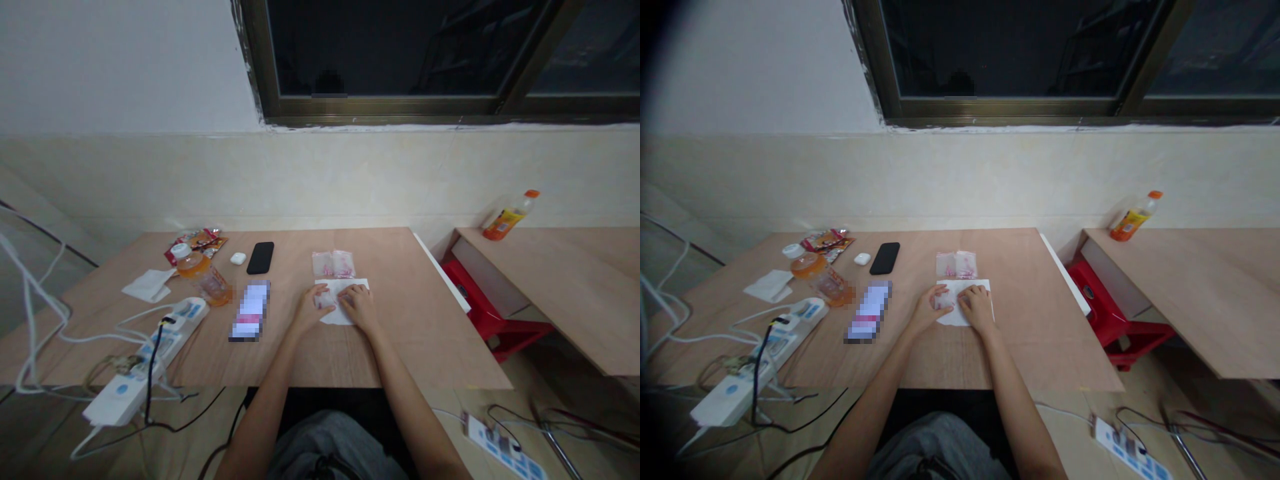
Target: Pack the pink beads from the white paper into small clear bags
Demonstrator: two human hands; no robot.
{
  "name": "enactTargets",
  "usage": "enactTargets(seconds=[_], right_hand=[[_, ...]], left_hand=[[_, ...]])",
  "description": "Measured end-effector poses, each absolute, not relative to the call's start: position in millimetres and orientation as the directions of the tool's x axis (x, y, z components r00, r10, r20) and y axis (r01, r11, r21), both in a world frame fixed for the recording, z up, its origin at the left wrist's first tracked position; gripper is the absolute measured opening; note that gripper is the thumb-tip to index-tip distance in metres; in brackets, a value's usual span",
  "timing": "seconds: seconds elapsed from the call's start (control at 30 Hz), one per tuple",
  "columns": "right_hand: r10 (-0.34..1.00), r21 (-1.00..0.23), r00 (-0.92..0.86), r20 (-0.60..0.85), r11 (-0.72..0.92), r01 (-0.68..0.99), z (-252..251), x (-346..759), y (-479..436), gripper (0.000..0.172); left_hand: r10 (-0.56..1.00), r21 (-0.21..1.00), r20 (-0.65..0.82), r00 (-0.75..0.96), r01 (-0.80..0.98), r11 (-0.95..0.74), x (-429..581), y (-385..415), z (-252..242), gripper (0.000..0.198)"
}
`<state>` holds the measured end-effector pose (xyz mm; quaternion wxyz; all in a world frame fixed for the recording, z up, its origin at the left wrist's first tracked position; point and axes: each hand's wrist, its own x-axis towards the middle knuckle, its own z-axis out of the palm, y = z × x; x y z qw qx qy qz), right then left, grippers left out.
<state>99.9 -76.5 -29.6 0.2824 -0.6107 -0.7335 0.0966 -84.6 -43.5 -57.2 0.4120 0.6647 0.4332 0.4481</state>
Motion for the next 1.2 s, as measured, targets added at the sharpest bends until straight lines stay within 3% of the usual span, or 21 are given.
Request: enactTargets(seconds=[0.17, 0.33, 0.6, 0.73, 0.87, 1.2], right_hand=[[0.958, -0.61, -0.062, 0.28, 0.227, 0.759, -27, 96, -76, 0.023], [0.959, -0.602, -0.112, 0.261, 0.252, 0.757, -26, 91, -83, 0.032], [0.979, -0.76, -0.055, 0.197, 0.188, 0.622, -25, 87, -87, 0.021], [0.975, -0.879, 0.033, 0.219, 0.183, 0.441, -30, 88, -84, 0.019], [0.966, -0.931, 0.116, 0.233, 0.186, 0.315, -33, 88, -89, 0.017], [0.945, -0.883, 0.21, 0.252, 0.135, 0.449, -38, 90, -100, 0.025]], left_hand=[[0.939, 0.927, 0.249, 0.237, 0.224, -0.302, -85, -43, -57, 0.063], [0.933, 0.913, 0.298, 0.199, 0.224, -0.34, -84, -45, -54, 0.06], [0.917, 0.863, 0.38, 0.123, 0.311, -0.399, -79, -52, -38, 0.063], [0.971, 0.971, 0.206, 0.117, 0.098, -0.218, -78, -60, -31, 0.063], [0.994, 0.995, 0.072, 0.086, -0.073, -0.065, -76, -64, -33, 0.05], [1.0, 0.988, 0.001, 0.017, -0.154, 0.001, -75, -70, -38, 0.045]])
